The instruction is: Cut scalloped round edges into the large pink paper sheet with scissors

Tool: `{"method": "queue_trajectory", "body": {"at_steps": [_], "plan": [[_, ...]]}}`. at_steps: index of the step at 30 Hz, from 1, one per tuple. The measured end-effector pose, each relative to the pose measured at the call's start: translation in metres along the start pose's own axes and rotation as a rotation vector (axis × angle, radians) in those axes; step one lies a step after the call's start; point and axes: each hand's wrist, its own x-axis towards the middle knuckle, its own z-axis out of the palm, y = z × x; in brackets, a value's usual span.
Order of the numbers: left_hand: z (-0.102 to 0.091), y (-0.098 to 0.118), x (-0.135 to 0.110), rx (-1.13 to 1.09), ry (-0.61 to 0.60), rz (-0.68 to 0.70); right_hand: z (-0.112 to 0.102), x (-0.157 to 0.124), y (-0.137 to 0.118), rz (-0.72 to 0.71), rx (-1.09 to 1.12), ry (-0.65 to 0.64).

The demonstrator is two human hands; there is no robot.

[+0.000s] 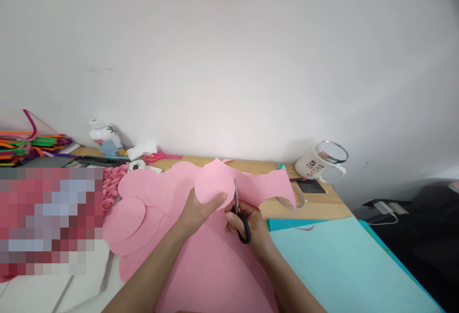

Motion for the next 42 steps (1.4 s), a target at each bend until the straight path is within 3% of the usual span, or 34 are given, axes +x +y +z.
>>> {"method": "queue_trajectory", "body": {"at_steps": [15, 31, 42], "plan": [[-0.003, 0.005, -0.002, -0.004, -0.098, -0.03, -0.005, 0.0, -0.005, -0.088, -0.074, -0.002], [-0.006, -0.005, 0.001, -0.043, -0.057, 0.045, -0.001, 0.001, -0.008, -0.07, -0.109, 0.03], [-0.009, -0.012, 0.004, -0.057, -0.021, 0.019, -0.003, 0.001, -0.004, -0.05, -0.058, -0.005]]}}
